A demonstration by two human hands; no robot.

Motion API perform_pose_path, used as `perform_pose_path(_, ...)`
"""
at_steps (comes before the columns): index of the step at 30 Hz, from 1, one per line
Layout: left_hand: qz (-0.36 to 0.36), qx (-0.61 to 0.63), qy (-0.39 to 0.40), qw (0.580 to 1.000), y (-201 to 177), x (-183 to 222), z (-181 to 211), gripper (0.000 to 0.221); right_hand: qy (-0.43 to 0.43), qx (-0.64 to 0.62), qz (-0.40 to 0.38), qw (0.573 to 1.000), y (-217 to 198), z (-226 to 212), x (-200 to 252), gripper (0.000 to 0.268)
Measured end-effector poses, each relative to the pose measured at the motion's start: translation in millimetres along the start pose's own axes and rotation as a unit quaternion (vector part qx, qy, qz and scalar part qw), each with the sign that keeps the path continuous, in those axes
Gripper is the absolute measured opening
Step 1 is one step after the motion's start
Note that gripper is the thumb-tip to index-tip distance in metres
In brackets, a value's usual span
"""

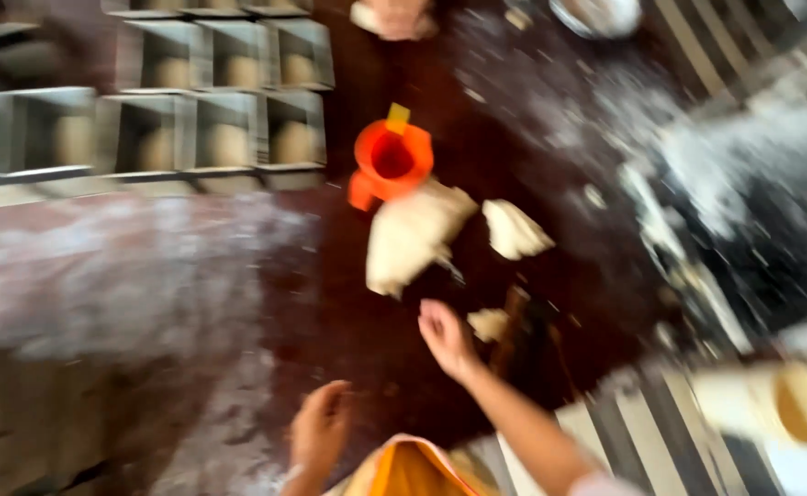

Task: The recorder is shaping and portioning bread dough on a table in a bakery.

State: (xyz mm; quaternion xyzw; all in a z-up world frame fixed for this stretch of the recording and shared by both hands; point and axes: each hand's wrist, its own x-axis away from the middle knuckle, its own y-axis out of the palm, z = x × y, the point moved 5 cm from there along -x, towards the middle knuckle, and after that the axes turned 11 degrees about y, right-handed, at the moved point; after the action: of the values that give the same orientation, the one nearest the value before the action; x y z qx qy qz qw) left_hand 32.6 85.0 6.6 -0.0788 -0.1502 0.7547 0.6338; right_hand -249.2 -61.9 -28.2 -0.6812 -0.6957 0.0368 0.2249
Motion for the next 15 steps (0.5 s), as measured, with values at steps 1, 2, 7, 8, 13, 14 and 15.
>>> perform_pose_path(1,0.025,0.018,-0.004,1.000,-5,12,-10,0.026,-0.022,-0.080,-0.007,0.997,-16,10,-18,0.038)
perform_pose_path(2,0.016,0.016,0.002,1.000,5,24,-31,0.026,-0.021,-0.084,0.003,0.996,-41,10,-42,0.038)
perform_pose_path(7,0.279,0.255,-0.047,0.924,15,84,-144,0.026,0.090,0.077,0.339,0.933,-190,-15,-131,0.057)
perform_pose_path(8,0.286,0.251,-0.048,0.924,23,99,-151,0.026,0.089,0.075,0.332,0.936,-203,4,-147,0.057)
perform_pose_path(13,0.369,0.206,-0.049,0.905,66,145,-170,0.019,0.196,0.204,0.229,0.931,-209,11,-205,0.088)
perform_pose_path(14,0.384,0.207,-0.044,0.899,74,143,-160,0.019,0.182,0.205,0.220,0.936,-204,18,-213,0.088)
perform_pose_path(15,0.365,0.212,-0.019,0.906,84,139,-149,0.020,0.174,0.164,0.185,0.953,-196,27,-222,0.075)
